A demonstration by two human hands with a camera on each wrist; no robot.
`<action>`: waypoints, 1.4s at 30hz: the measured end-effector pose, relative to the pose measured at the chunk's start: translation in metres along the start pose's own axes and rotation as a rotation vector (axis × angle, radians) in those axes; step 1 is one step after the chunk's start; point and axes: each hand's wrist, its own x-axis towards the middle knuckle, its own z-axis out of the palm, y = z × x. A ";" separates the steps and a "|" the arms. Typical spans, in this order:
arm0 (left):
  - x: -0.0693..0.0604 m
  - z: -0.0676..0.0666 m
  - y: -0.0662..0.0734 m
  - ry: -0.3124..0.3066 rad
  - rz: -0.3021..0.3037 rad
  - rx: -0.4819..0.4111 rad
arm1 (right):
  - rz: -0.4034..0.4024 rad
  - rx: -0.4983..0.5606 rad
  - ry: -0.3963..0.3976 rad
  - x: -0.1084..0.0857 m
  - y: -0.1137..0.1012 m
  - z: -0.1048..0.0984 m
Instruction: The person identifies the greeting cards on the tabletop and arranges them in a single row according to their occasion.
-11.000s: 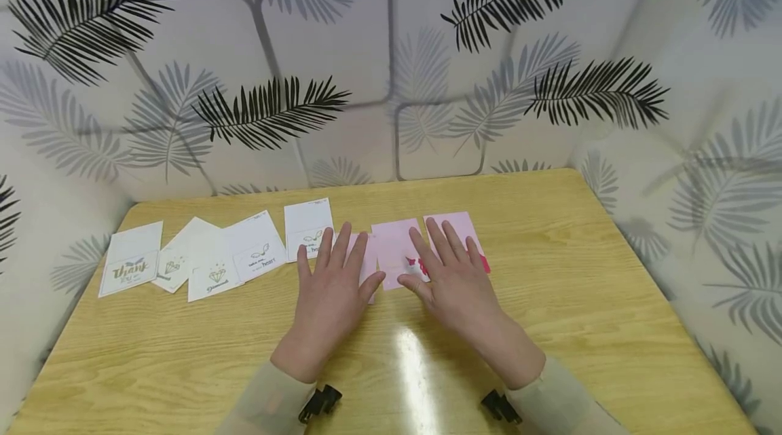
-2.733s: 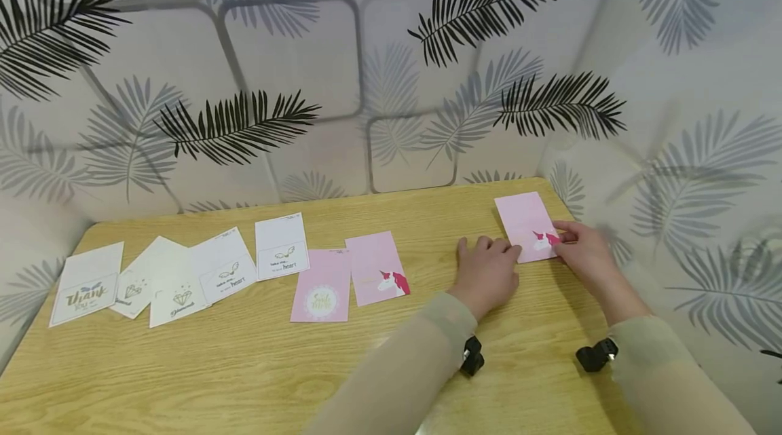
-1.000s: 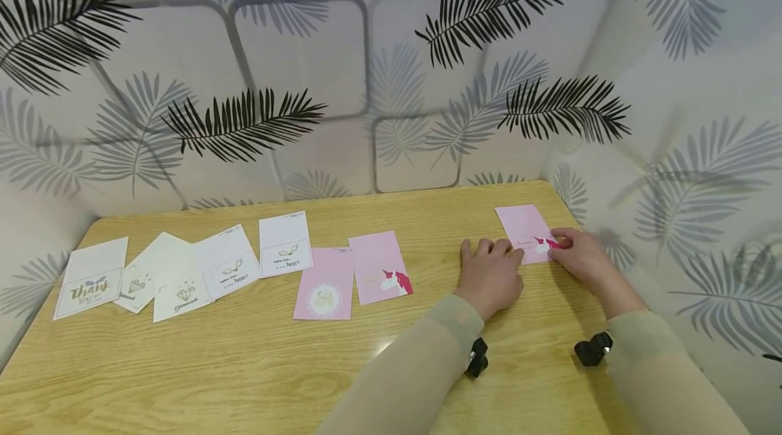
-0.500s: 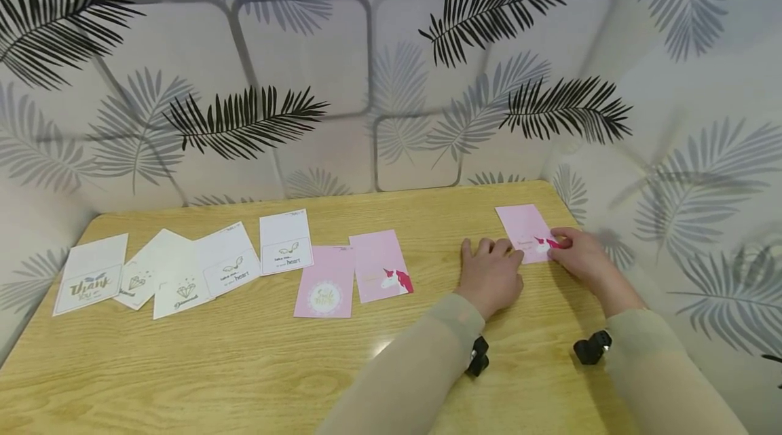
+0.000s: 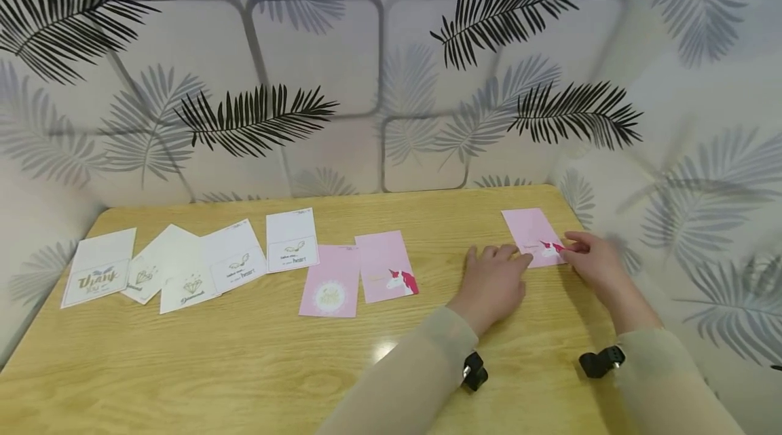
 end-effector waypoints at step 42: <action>-0.142 -0.043 -0.170 0.304 -0.284 -0.248 | -0.198 0.469 -0.390 -0.077 -0.127 0.122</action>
